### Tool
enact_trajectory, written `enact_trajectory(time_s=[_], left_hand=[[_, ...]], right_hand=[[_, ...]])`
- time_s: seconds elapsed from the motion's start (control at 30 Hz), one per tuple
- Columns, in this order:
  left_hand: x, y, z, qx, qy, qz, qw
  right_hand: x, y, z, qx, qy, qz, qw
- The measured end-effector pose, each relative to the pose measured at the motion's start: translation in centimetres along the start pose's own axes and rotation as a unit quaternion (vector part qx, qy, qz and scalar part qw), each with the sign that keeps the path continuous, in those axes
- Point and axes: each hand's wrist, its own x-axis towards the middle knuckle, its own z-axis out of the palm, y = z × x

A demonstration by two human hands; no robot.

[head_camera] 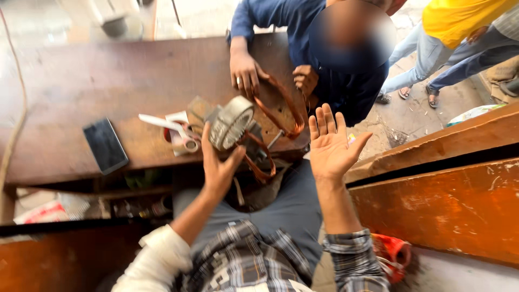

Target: The person winds copper wire around a cylindrical metal component held in a bench vise. They use a small metal tool to tuck and adjust the wire into the slots of the component while another person assists by holding the wire coil.

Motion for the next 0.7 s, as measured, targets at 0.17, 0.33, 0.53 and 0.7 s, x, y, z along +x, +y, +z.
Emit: enact_trajectory(time_s=[0.17, 0.33, 0.53, 0.7], left_hand=[[-7.4, -0.3, 1.4, 0.130, 0.088, 0.021, 0.987], [-9.1, -1.2, 1.4, -0.122, -0.074, -0.186, 0.972], [-6.5, -0.6, 1.9, -0.338, -0.171, -0.250, 0.891], [-6.5, -1.1, 0.8, -0.435, -0.222, -0.302, 0.819]], right_hand=[[1.3, 0.0, -0.8, 0.027, 0.042, 0.005, 0.999], [0.9, 0.4, -0.5, -0.008, 0.034, -0.004, 0.999], [0.2, -0.4, 0.8, -0.018, 0.036, -0.002, 0.999], [-2.0, 0.3, -2.1, -0.338, -0.059, 0.040, 0.939]])
